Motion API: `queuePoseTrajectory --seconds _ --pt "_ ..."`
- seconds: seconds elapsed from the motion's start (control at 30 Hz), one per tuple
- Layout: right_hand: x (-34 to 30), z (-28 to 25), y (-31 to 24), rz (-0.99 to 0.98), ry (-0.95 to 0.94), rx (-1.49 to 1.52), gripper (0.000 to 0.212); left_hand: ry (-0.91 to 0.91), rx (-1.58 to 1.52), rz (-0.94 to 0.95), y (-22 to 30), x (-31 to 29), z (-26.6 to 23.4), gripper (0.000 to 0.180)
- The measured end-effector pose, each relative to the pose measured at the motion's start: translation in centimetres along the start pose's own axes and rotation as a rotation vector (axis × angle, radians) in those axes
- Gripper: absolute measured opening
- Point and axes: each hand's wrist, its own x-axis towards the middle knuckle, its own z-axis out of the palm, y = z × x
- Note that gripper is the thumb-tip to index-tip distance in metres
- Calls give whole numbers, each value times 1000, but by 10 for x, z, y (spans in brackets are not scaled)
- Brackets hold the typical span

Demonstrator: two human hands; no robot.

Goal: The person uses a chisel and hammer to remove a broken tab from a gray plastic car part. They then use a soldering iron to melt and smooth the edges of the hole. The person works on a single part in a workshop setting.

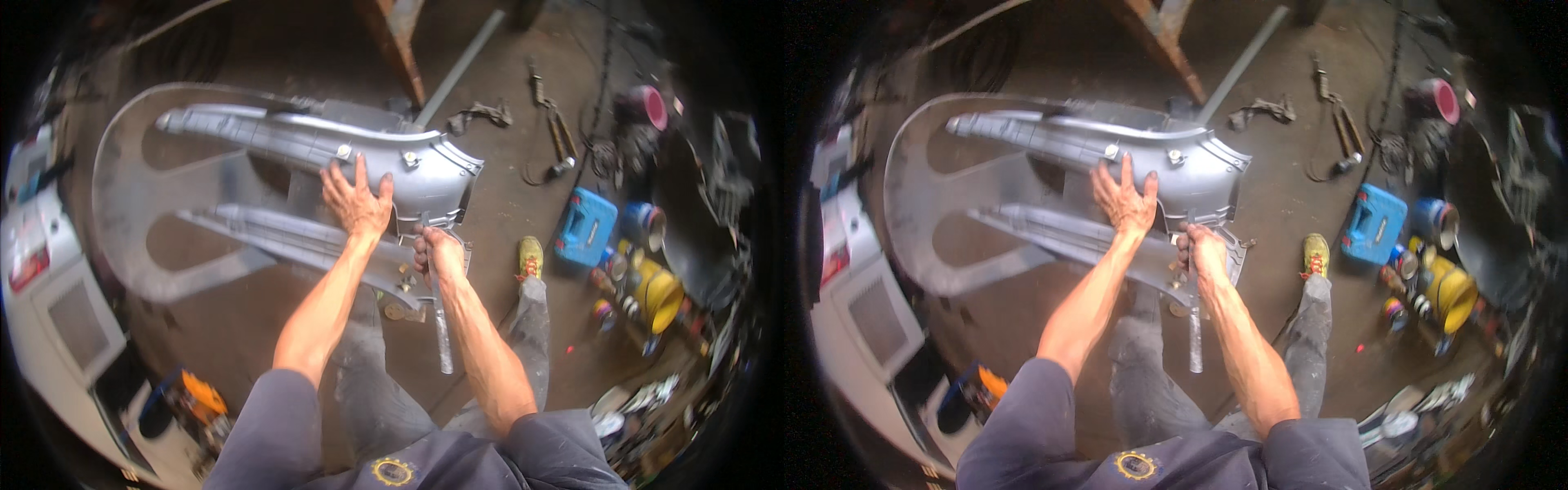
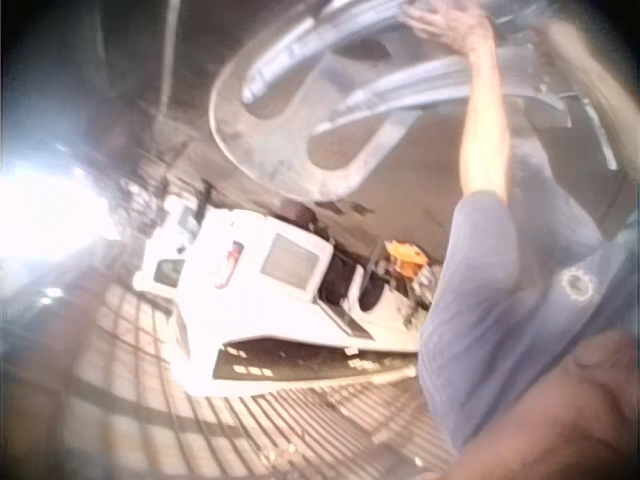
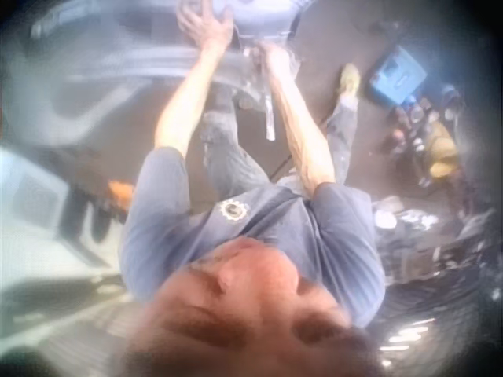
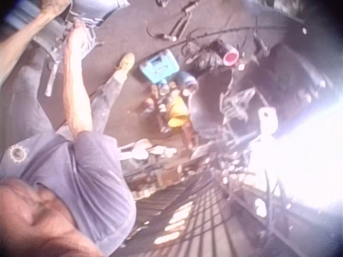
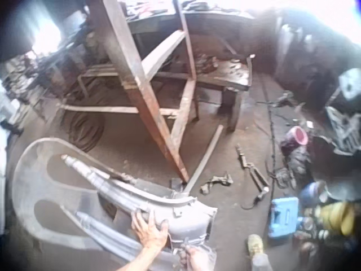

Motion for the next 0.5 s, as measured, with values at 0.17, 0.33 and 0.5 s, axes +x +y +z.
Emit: queuePoseTrajectory --seconds 0.17,0.33,0.5 --pt "-16 -15 5 61 29 85 21 -222 -32 351 27 39 -59 70" --pt "-13 -11 12 47 5 178 20 -265 130 385 15 59 0 78" --pt "2 -17 34 -106 48 60 35 -213 204 467 10 58 4 78"
